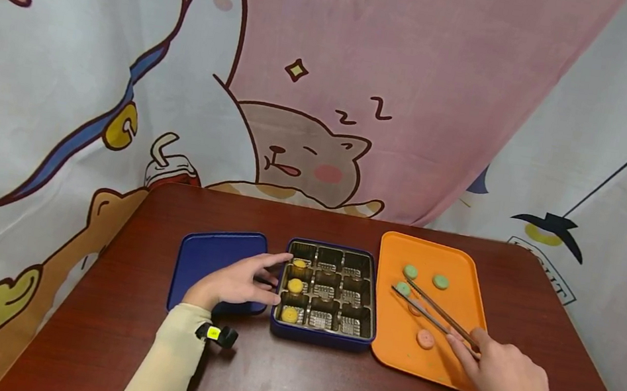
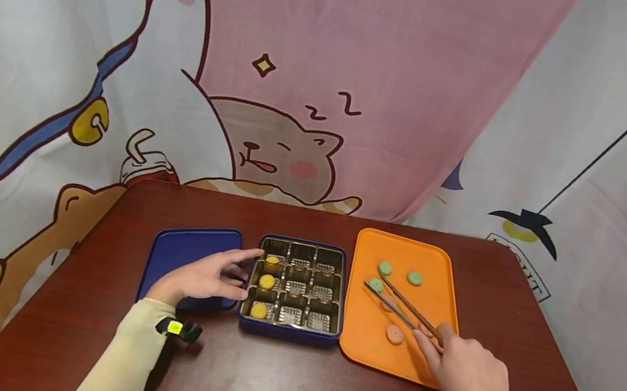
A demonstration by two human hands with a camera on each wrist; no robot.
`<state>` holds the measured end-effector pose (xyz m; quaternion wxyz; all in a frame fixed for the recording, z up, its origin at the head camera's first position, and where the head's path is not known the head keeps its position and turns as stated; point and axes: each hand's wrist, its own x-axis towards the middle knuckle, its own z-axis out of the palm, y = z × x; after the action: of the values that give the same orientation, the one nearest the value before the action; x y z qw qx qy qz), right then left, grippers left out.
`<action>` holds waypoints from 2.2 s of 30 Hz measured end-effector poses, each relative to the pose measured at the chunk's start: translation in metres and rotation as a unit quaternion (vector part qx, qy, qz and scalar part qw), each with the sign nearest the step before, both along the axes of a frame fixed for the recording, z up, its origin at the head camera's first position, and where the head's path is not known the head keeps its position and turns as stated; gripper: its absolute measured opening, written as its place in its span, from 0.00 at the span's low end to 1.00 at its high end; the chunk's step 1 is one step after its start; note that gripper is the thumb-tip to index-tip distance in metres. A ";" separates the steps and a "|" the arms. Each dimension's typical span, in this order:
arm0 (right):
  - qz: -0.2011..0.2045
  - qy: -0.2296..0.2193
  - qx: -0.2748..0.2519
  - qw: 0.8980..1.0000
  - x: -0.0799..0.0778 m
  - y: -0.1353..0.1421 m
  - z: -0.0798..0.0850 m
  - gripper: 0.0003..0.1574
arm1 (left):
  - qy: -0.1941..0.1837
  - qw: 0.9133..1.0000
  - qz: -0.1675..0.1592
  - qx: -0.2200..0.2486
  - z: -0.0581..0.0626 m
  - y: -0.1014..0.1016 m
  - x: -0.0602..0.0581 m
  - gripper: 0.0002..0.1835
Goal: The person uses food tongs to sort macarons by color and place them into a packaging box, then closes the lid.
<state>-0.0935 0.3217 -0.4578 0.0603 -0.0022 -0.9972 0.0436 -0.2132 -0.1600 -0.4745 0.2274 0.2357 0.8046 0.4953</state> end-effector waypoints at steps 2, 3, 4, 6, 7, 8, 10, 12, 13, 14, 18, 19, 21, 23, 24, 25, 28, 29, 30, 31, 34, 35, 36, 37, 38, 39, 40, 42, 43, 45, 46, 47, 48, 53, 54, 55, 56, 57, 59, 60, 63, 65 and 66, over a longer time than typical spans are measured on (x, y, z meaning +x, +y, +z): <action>-0.002 -0.010 0.002 1.000 0.000 0.000 0.000 0.34 | 0.001 1.000 0.000 -0.001 0.000 0.000 0.000 0.49; -0.003 -0.015 0.004 1.000 -0.001 0.000 0.001 0.35 | 0.001 1.000 0.001 -0.001 0.000 0.000 0.000 0.50; -0.004 -0.020 0.006 1.000 -0.001 0.000 0.001 0.35 | 0.001 1.000 0.001 -0.001 0.000 0.000 0.000 0.50; -0.006 -0.028 0.009 1.000 -0.001 -0.001 0.001 0.36 | 0.001 1.000 0.001 -0.001 0.000 0.000 0.000 0.50; -0.006 -0.029 0.010 1.000 -0.001 -0.001 0.001 0.36 | 0.001 1.000 0.001 0.000 0.000 0.000 0.000 0.50; -0.005 -0.028 0.012 1.000 -0.002 -0.001 0.001 0.35 | 0.000 1.000 0.001 0.001 0.000 0.000 0.000 0.50; -0.003 -0.023 0.013 1.000 -0.002 -0.001 0.000 0.34 | -0.001 1.000 0.001 0.001 0.000 0.000 0.000 0.50; -0.001 -0.020 0.014 1.000 -0.002 -0.001 0.000 0.34 | -0.001 1.000 0.001 0.002 0.000 0.000 0.001 0.50; 0.000 -0.019 0.015 1.000 -0.002 -0.001 0.000 0.34 | -0.001 1.000 0.001 0.002 0.000 0.000 0.001 0.50; 0.000 -0.018 0.016 1.000 -0.002 -0.001 0.000 0.34 | -0.001 1.000 0.001 0.002 0.000 0.000 0.001 0.50; 0.003 -0.017 0.013 1.000 -0.002 0.000 0.000 0.34 | 0.004 1.000 0.001 0.000 0.000 0.000 0.000 0.50; 0.003 -0.015 0.012 1.000 -0.002 0.000 0.000 0.34 | 0.004 1.000 0.001 -0.001 0.000 0.000 0.000 0.50; 0.006 -0.012 0.011 1.000 -0.002 0.000 0.000 0.34 | 0.004 1.000 0.001 -0.002 0.000 -0.001 -0.001 0.50; 0.007 -0.008 0.011 1.000 -0.002 0.000 0.000 0.33 | 0.007 1.000 -0.001 -0.001 -0.001 -0.001 -0.002 0.50; 0.008 -0.006 0.012 1.000 -0.002 0.000 0.000 0.33 | 0.006 1.000 -0.001 -0.001 -0.001 -0.001 -0.002 0.50; 0.007 -0.006 0.012 1.000 -0.002 0.000 0.000 0.33 | 0.006 1.000 -0.002 -0.001 -0.002 -0.001 -0.002 0.50; 0.007 -0.005 0.013 1.000 -0.002 0.000 0.000 0.33 | 0.006 1.000 -0.003 0.000 -0.001 -0.001 -0.002 0.50; 0.007 -0.003 0.014 1.000 -0.002 0.000 -0.001 0.33 | 0.005 1.000 -0.003 0.000 -0.001 -0.001 -0.002 0.50; 0.007 -0.003 0.015 1.000 -0.002 -0.001 -0.001 0.33 | 0.006 1.000 -0.003 0.001 -0.001 -0.001 -0.002 0.50; 0.007 -0.002 0.015 1.000 -0.002 -0.001 0.000 0.33 | 0.004 1.000 -0.002 0.001 -0.001 -0.001 -0.002 0.50; 0.007 0.000 0.018 1.000 -0.001 -0.002 -0.001 0.32 | 0.001 1.000 -0.001 0.001 0.000 -0.001 -0.001 0.50; 0.006 0.000 0.019 1.000 -0.001 -0.002 0.000 0.32 | 0.001 1.000 -0.001 0.002 0.000 -0.001 -0.001 0.50; 0.005 -0.002 0.019 1.000 -0.001 -0.002 0.000 0.32 | -0.002 1.000 0.000 0.001 0.001 -0.001 -0.001 0.50; 0.003 -0.003 0.020 1.000 -0.001 -0.002 0.000 0.32 | -0.004 1.000 0.001 0.001 0.001 -0.001 0.000 0.50; 0.001 -0.005 0.020 1.000 -0.001 -0.002 0.000 0.32 | -0.005 1.000 0.001 0.002 0.001 -0.001 0.000 0.50; -0.001 -0.008 0.019 1.000 -0.001 -0.002 -0.001 0.32 | -0.005 1.000 0.001 0.004 0.001 -0.001 0.000 0.50; -0.003 -0.010 0.019 1.000 -0.001 -0.003 -0.001 0.33 | -0.005 1.000 0.000 0.004 0.001 -0.001 0.000 0.50; -0.007 -0.014 0.018 1.000 -0.001 -0.003 -0.001 0.33 | -0.005 1.000 -0.001 0.005 0.001 -0.001 0.000 0.50; -0.009 -0.016 0.018 1.000 -0.001 -0.003 -0.002 0.33 | -0.004 1.000 -0.001 0.004 0.001 -0.001 0.000 0.50; -0.013 -0.020 0.017 1.000 -0.001 -0.003 -0.002 0.34 | -0.003 1.000 -0.001 0.004 0.001 -0.001 0.000 0.50; -0.015 -0.023 0.017 0.999 -0.001 -0.002 -0.002 0.34 | -0.003 1.000 -0.001 0.003 0.001 -0.001 0.000 0.50; -0.016 -0.027 0.016 0.999 -0.001 -0.002 -0.002 0.34 | -0.003 1.000 -0.001 0.003 0.001 -0.001 0.000 0.50; -0.018 -0.030 0.015 0.999 -0.001 -0.002 -0.002 0.35 | -0.003 1.000 -0.001 0.003 0.001 -0.001 0.000 0.50; -0.020 -0.038 0.012 0.999 0.000 -0.001 -0.003 0.37 | -0.001 1.000 0.000 0.002 0.000 -0.001 0.000 0.50; -0.020 -0.037 0.012 0.999 0.000 -0.001 -0.003 0.37 | -0.001 1.000 0.000 0.002 0.000 -0.001 0.000 0.50; -0.020 -0.036 0.011 0.999 0.000 -0.001 -0.003 0.37 | -0.001 1.000 0.000 0.002 0.001 -0.001 0.000 0.50; -0.020 -0.035 0.010 0.999 0.000 -0.001 -0.003 0.36 | 0.000 1.000 0.000 0.001 0.001 -0.001 0.000 0.50; -0.021 -0.035 0.008 0.999 0.001 0.000 -0.003 0.36 | 0.000 1.000 -0.001 0.002 0.001 -0.001 0.000 0.50; -0.022 -0.033 0.005 0.999 0.001 0.000 -0.003 0.36 | 0.001 1.000 -0.003 0.003 0.001 -0.001 0.000 0.50; -0.023 -0.033 0.002 0.999 0.001 0.000 -0.003 0.36 | -0.001 1.000 -0.001 0.002 0.001 -0.001 0.000 0.50; -0.026 -0.031 -0.006 0.999 0.001 0.001 -0.001 0.38 | -0.002 1.000 0.000 0.004 0.002 0.000 0.001 0.50; -0.028 -0.030 -0.011 0.999 0.000 0.001 0.001 0.38 | -0.003 1.000 0.003 0.002 0.002 0.000 0.001 0.50; -0.029 -0.030 -0.012 0.999 0.000 0.001 0.002 0.39 | -0.001 1.000 0.002 0.003 0.002 0.000 0.001 0.50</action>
<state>-0.0933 0.3230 -0.4562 0.0311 -0.0335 -0.9975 0.0540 -0.2123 -0.1600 -0.4727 0.2266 0.2340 0.8035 0.4982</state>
